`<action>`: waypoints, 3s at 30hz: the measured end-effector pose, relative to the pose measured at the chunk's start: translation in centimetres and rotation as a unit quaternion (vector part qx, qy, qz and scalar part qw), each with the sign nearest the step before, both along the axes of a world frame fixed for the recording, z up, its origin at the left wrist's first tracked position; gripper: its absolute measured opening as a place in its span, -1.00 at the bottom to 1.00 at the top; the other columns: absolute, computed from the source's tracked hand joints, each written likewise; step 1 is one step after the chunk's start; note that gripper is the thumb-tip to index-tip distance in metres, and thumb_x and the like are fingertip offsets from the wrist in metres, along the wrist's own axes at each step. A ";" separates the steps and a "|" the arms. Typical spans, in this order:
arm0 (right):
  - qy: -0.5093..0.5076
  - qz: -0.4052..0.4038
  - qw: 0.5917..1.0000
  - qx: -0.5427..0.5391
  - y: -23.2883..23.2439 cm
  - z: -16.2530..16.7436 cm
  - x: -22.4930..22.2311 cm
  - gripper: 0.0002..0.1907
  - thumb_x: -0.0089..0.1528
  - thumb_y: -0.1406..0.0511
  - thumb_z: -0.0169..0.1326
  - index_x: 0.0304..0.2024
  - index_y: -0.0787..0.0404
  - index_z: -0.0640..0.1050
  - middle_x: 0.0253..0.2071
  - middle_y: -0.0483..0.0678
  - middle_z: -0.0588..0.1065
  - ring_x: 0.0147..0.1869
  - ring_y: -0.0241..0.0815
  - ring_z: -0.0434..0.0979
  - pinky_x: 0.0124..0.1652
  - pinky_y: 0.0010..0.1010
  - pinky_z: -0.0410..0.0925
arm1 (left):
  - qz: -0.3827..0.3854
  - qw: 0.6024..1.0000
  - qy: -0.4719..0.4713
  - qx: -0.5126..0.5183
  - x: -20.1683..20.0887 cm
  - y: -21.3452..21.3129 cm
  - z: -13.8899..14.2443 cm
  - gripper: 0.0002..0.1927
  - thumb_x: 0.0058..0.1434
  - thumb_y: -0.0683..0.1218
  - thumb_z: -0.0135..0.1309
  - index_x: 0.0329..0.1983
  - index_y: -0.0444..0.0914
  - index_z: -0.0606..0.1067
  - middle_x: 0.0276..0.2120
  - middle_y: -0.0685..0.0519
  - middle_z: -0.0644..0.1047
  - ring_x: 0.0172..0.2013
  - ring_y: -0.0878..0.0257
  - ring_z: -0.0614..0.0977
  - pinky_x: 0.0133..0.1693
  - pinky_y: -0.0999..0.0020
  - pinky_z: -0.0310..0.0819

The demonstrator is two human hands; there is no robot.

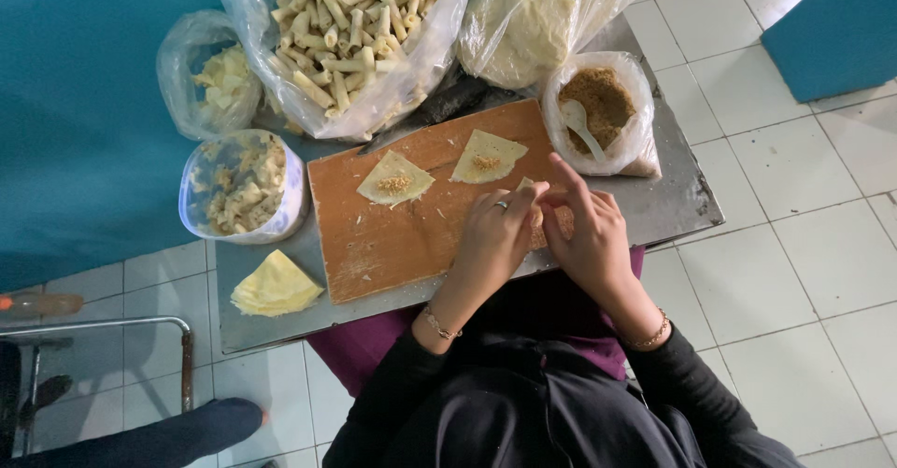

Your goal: The person cuts thin dough sheets into triangular pieces on a cutting board using a knife, then spoons brown filling from a container onto the triangles and folds the dough over the filling to form filled pastries, setting finished pieces aside.

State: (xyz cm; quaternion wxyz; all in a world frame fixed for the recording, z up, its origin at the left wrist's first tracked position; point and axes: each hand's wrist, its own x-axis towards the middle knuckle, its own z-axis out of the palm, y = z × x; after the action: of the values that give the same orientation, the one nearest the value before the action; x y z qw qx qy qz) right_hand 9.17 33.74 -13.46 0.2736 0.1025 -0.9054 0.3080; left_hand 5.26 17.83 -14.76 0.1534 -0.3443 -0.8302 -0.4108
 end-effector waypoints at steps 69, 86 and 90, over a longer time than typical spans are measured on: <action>-0.120 0.113 0.985 -0.043 3.2 -1.4 -2.0 -0.42 0.21 0.34 0.26 0.28 0.14 0.45 -0.16 -0.01 0.65 -0.10 -0.15 0.73 -0.16 -0.37 0.55 | -0.016 0.996 -0.089 0.028 -2.0 -0.9 -1.8 -0.89 0.28 -0.19 0.14 -0.19 -0.34 0.59 -0.13 -0.10 0.51 -0.17 -0.06 0.60 -0.13 0.14 0.51; -0.078 0.029 0.988 0.132 1.8 -0.6 -2.3 -0.89 0.16 0.26 0.25 -0.25 -0.03 0.70 0.00 -0.08 0.46 0.01 -0.02 0.51 -0.04 -0.20 0.38 | 0.050 0.997 0.022 -0.047 -1.9 -0.2 -2.1 -0.92 0.20 -0.23 0.19 -0.26 -0.34 0.55 0.05 -0.07 0.41 0.03 0.02 0.57 -0.01 0.17 0.52; -0.026 0.012 0.987 0.157 2.1 -1.4 -1.7 -0.81 0.12 0.28 0.26 -0.21 -0.12 0.71 0.04 -0.16 0.47 0.21 -0.05 0.38 0.10 -0.22 0.24 | 0.033 0.994 0.050 -0.094 -1.7 -1.3 -1.9 -0.86 0.17 -0.14 0.23 -0.22 -0.28 0.63 0.05 -0.02 0.42 0.04 0.01 0.49 -0.01 0.05 0.38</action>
State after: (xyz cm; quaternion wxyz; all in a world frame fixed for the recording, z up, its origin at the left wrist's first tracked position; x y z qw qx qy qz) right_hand 7.45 35.80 -14.85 0.2267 0.1469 -0.9480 0.1681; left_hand 3.52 16.58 -16.69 0.1755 -0.3497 -0.8673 -0.3078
